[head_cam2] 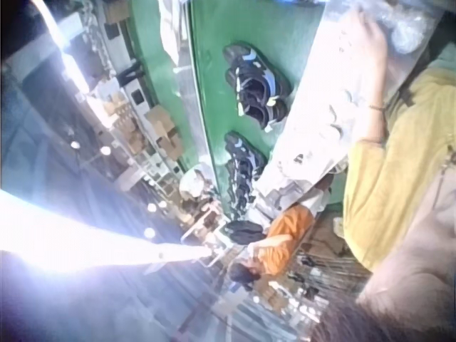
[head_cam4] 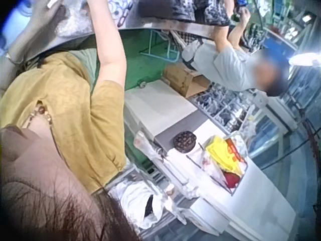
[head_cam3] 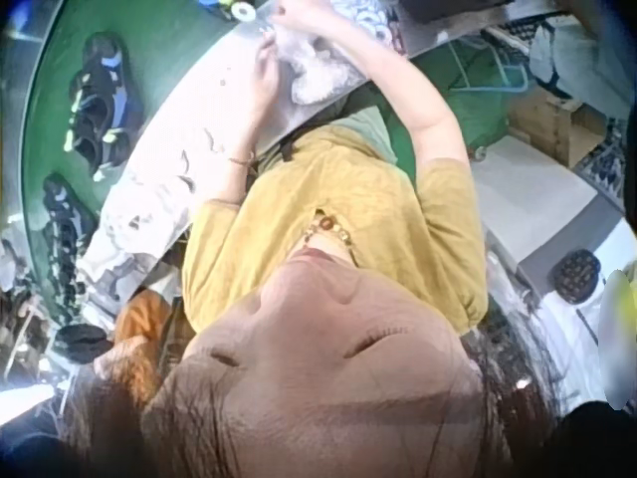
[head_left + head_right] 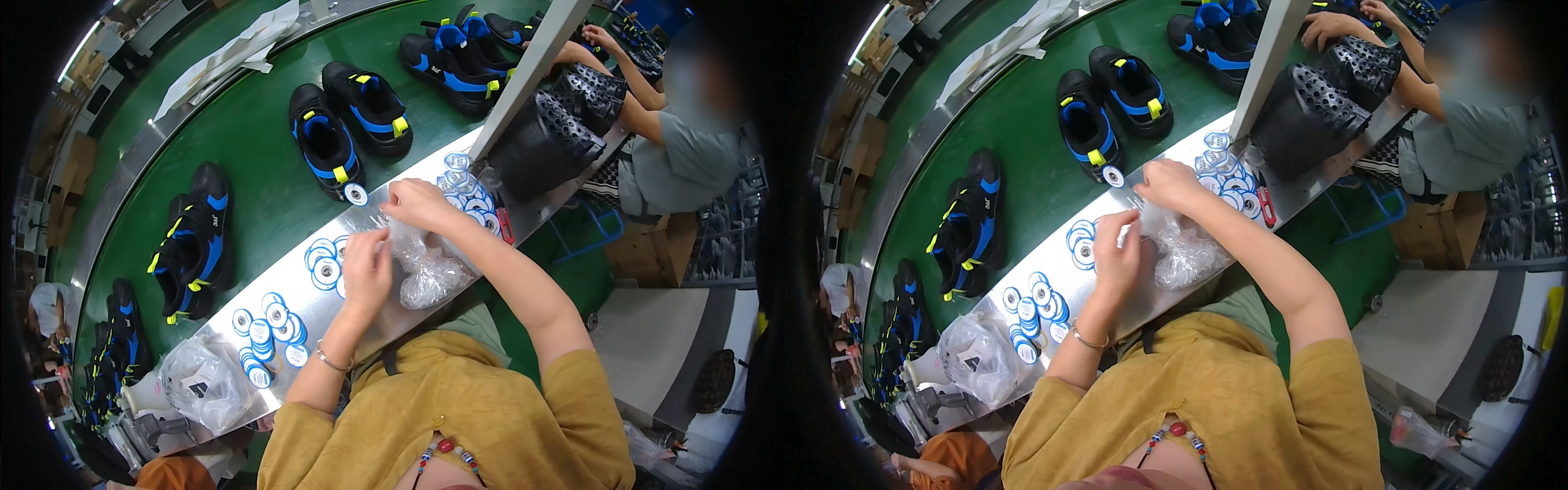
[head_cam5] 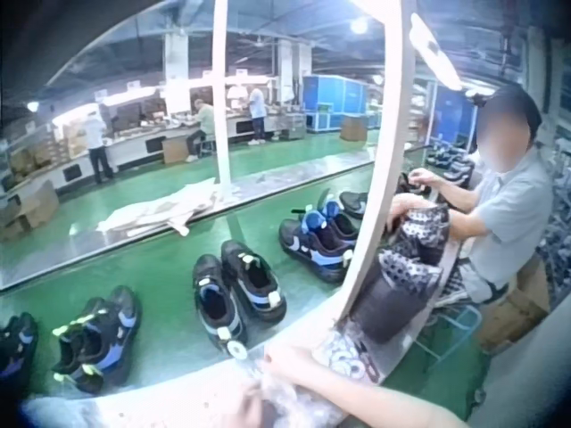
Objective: The person attaches small circular tags to the tongue of black and blue sneakers on a moving conveyor belt. They repeatedly pick tags from a pile, peel the backing, and press them onto the shoe tongue before the next pair arrives.
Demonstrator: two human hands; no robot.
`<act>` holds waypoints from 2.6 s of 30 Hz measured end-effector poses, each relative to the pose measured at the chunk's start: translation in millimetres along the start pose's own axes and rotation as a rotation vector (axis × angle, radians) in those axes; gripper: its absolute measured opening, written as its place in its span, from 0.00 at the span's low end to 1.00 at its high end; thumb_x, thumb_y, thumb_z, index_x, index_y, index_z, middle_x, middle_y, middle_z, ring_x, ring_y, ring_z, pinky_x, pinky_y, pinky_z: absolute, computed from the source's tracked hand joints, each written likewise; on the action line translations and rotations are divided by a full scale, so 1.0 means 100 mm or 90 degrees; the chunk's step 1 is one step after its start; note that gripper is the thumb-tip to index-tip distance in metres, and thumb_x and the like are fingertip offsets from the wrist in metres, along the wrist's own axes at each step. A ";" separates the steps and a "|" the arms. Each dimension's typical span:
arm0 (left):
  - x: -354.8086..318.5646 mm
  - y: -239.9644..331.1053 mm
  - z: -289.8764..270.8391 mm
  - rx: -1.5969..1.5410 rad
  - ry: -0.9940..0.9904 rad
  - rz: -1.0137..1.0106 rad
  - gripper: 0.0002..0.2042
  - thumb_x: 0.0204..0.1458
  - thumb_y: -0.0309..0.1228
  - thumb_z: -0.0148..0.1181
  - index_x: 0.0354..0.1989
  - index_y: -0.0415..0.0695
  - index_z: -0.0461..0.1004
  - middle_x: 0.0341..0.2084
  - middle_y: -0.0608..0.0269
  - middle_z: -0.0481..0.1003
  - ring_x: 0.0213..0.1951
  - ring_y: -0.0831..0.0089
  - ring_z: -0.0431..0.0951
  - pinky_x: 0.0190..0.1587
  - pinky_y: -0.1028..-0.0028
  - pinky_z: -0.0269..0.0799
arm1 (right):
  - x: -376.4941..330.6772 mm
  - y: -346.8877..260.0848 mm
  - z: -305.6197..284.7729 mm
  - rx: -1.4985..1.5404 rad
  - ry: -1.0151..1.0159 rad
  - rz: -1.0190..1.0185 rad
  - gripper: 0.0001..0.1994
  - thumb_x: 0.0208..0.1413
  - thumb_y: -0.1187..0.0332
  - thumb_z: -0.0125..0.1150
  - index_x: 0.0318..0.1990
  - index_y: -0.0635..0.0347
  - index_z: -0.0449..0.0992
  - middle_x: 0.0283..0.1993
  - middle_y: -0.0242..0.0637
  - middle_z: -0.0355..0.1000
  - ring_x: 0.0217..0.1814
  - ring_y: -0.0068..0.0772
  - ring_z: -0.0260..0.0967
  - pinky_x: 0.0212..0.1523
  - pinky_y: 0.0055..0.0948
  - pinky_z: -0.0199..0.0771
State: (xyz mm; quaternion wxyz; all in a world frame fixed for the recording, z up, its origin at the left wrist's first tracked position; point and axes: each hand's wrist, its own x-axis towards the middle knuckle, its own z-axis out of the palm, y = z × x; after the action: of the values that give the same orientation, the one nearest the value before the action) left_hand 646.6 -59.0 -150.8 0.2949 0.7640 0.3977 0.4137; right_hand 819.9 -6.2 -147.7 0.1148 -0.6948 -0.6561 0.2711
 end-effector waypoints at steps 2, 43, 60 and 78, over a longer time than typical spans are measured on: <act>-0.10 0.05 0.03 0.027 -0.048 0.049 0.13 0.46 0.19 0.61 0.42 0.36 0.74 0.37 0.52 0.75 0.40 0.55 0.73 0.44 0.62 0.69 | 0.04 0.00 0.11 0.008 0.024 -0.020 0.10 0.49 0.65 0.61 0.32 0.63 0.79 0.31 0.46 0.76 0.35 0.43 0.76 0.38 0.35 0.74; -0.43 -0.42 -0.80 0.191 0.037 -0.190 0.10 0.49 0.23 0.62 0.40 0.37 0.75 0.35 0.52 0.70 0.40 0.56 0.70 0.43 0.64 0.68 | -1.41 -1.26 -1.17 0.807 -0.301 -0.825 0.14 0.55 0.74 0.53 0.47 0.62 0.80 0.20 0.31 0.55 0.17 0.32 0.56 0.17 0.30 0.54; -0.35 -0.52 -0.80 0.092 -0.028 -0.351 0.16 0.44 0.26 0.69 0.40 0.37 0.72 0.34 0.56 0.70 0.36 0.64 0.71 0.41 0.68 0.70 | -1.52 -1.44 -0.99 0.944 -0.270 -0.856 0.10 0.57 0.74 0.53 0.42 0.63 0.80 0.19 0.31 0.55 0.15 0.30 0.55 0.15 0.29 0.51; -0.35 -0.72 -0.93 -0.117 0.029 -0.431 0.04 0.54 0.23 0.60 0.33 0.35 0.74 0.23 0.66 0.74 0.25 0.82 0.70 0.28 0.81 0.67 | -1.43 -1.22 -1.14 0.948 -0.285 -0.616 0.12 0.46 0.81 0.61 0.41 0.71 0.78 0.28 0.40 0.71 0.18 0.28 0.61 0.19 0.24 0.57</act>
State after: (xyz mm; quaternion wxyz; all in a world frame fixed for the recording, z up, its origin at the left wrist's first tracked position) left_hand 527.9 -40.7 -176.4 0.4741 0.5496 0.5960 0.3435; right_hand 777.7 -109.5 41.8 0.5047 -0.0217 -0.5382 0.6747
